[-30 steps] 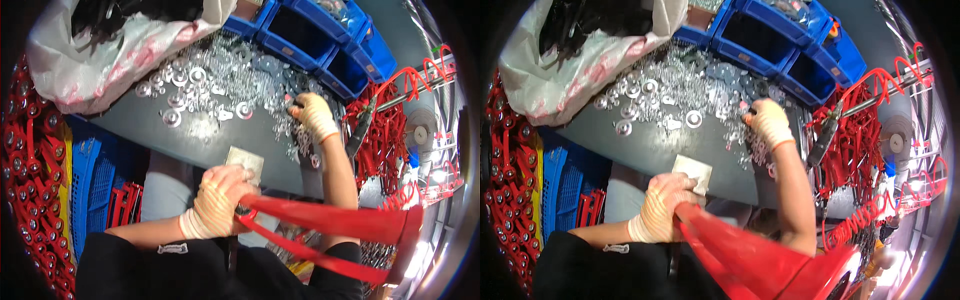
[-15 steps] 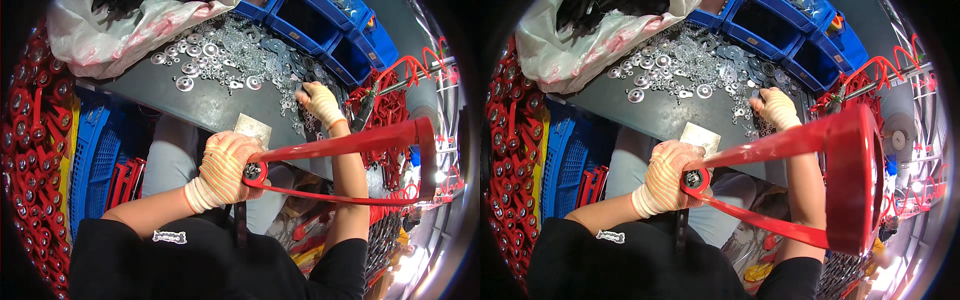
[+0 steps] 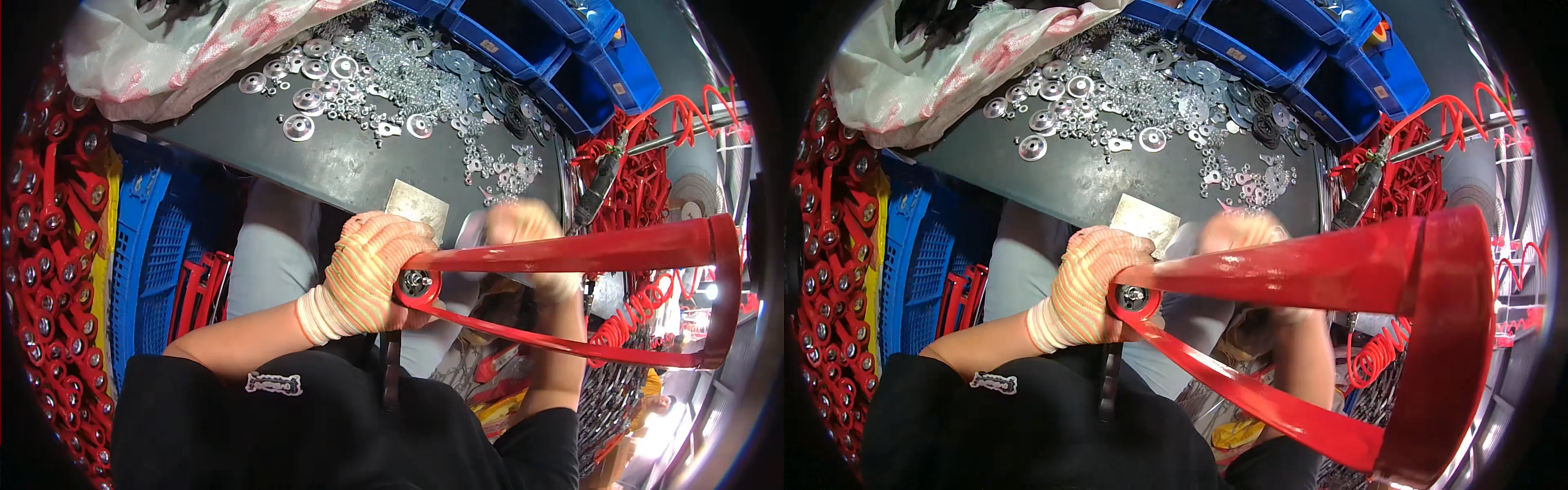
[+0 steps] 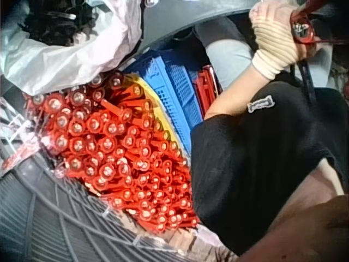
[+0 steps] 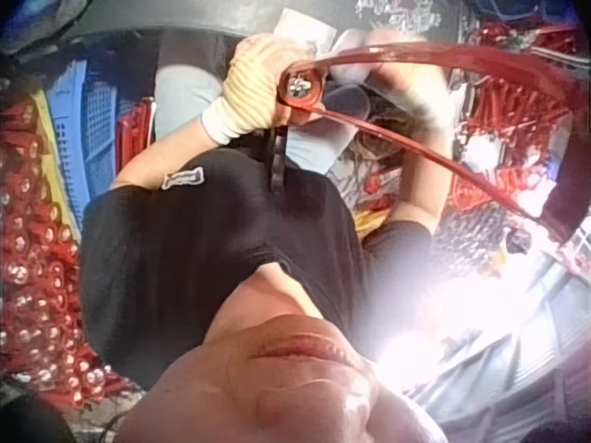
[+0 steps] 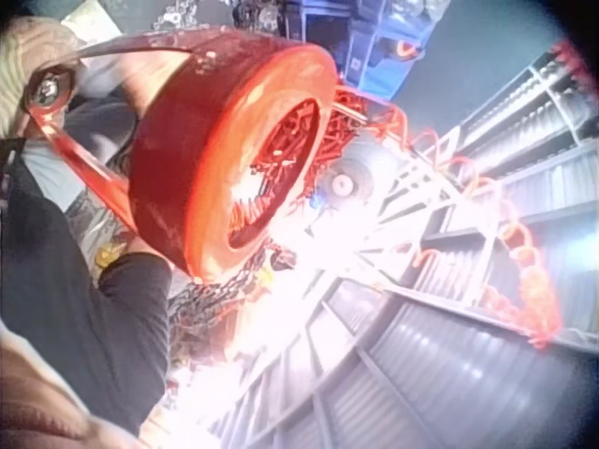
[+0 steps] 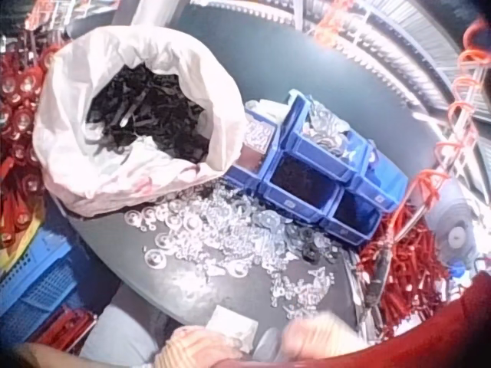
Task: The person assembles components of a mechanical caulking gun by attaching metal washers and assembly brackets to a caulking gun frame and a grease gun barrel, using a pneumatic screwdriver and an industrial jig to secure the parts.
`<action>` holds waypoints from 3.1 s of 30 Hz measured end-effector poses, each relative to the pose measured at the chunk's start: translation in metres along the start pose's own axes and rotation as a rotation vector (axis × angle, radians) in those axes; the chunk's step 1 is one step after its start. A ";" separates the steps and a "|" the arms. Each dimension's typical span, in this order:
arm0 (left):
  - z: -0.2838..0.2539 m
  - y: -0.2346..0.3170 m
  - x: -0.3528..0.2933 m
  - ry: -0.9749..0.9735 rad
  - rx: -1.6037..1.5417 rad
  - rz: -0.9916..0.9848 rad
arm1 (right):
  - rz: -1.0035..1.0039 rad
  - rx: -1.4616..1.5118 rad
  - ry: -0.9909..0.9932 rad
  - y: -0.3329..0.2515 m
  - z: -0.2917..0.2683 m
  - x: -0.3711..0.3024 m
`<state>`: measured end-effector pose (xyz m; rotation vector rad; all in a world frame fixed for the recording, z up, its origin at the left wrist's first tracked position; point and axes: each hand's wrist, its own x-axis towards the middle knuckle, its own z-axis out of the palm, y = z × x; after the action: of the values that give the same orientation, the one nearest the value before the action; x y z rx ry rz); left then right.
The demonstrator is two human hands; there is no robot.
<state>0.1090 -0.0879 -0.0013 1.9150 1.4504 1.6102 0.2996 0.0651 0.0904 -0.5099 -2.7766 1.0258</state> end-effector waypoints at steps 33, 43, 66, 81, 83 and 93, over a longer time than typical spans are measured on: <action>0.020 -0.005 -0.006 -0.219 -0.229 -0.349 | 0.830 0.300 1.103 0.178 -0.104 -0.223; -0.001 0.001 0.010 -0.172 0.051 0.072 | 1.278 -0.408 0.432 0.228 -0.130 -0.258; -0.008 -0.048 0.065 -0.075 -1.648 -0.647 | 0.569 0.943 0.870 -0.088 0.043 -0.054; -0.023 -0.022 0.056 -0.018 -1.620 -0.608 | 0.696 0.918 0.381 -0.102 0.040 -0.047; -0.032 0.000 0.067 0.027 -1.302 -0.691 | 0.548 0.802 0.362 -0.089 0.048 -0.055; -0.015 -0.024 -0.001 -0.043 -0.718 -0.334 | 0.695 0.836 0.505 -0.110 0.037 -0.080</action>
<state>0.0840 -0.0831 -0.0134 1.2222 0.9175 1.6096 0.3361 -0.0642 0.1327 -1.3612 -1.5277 1.7230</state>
